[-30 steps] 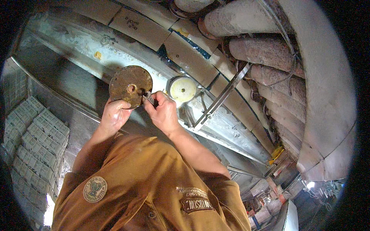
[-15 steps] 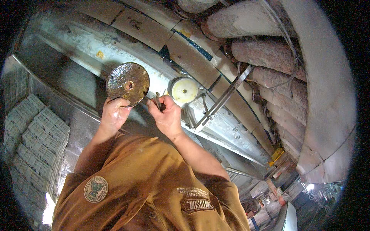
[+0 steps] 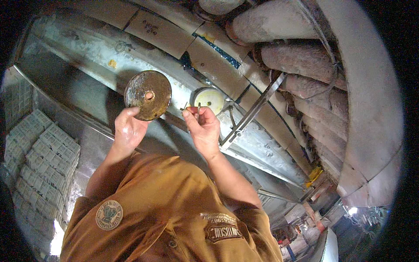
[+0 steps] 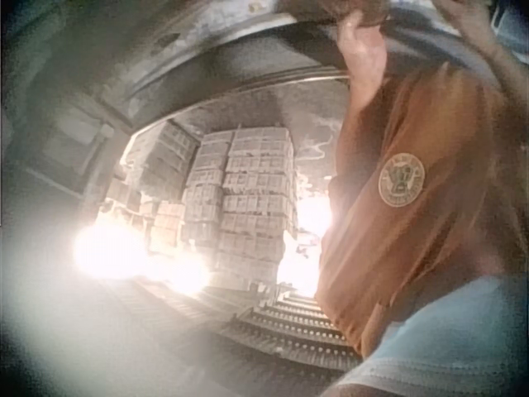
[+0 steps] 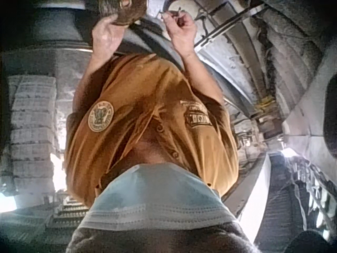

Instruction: The person picks up a round metal part and uses a small tool to scrape its surface. They then place the part on a shelf and continue scraping it while it rests there. Finally, they pick up the part again and scrape it once more.

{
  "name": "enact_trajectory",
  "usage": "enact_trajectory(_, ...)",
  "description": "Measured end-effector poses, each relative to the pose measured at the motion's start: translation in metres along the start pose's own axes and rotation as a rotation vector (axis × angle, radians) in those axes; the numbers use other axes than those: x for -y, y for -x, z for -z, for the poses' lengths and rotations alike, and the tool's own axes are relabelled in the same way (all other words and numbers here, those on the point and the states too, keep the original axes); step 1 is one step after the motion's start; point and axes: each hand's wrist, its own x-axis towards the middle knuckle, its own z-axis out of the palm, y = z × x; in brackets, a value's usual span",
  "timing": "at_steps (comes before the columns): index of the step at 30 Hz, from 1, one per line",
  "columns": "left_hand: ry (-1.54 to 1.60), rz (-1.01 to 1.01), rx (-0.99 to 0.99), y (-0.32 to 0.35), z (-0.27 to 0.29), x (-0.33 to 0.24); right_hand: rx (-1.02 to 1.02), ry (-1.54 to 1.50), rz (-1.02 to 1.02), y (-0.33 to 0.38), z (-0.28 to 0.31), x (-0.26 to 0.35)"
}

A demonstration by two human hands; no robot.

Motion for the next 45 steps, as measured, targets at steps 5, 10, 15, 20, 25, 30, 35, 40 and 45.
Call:
enact_trajectory(5,0.106,0.022,0.013,0.001,-0.005,-0.006,0.059,0.271,0.094,0.006,-0.006,0.003)
enact_trajectory(10,0.087,0.088,-0.065,0.001,-0.005,-0.006,0.096,0.493,0.187,0.007,-0.012,-0.002)
enact_trajectory(15,0.122,0.121,-0.108,0.001,-0.014,-0.009,0.08,0.574,0.182,0.004,-0.011,-0.008)
enact_trajectory(20,0.164,0.11,-0.087,0.001,-0.012,-0.009,0.062,0.561,0.188,0.007,-0.012,-0.001)
enact_trajectory(25,0.153,0.11,-0.081,0.001,-0.011,-0.008,0.053,0.506,0.133,0.008,-0.01,-0.003)
enact_trajectory(30,0.113,0.106,-0.073,0.001,-0.009,-0.006,0.067,0.611,0.204,0.006,-0.012,0.002)
enact_trajectory(35,0.033,0.104,-0.043,0.003,-0.003,-0.003,0.104,0.906,0.357,0.001,-0.014,0.01)
enact_trajectory(40,-0.016,0.083,-0.047,0.007,0.006,0.0,0.224,1.082,0.557,0.002,-0.019,0.013)
enact_trajectory(45,-0.069,0.071,0.014,0.008,0.006,-0.001,0.224,1.083,0.488,0.001,-0.022,0.012)
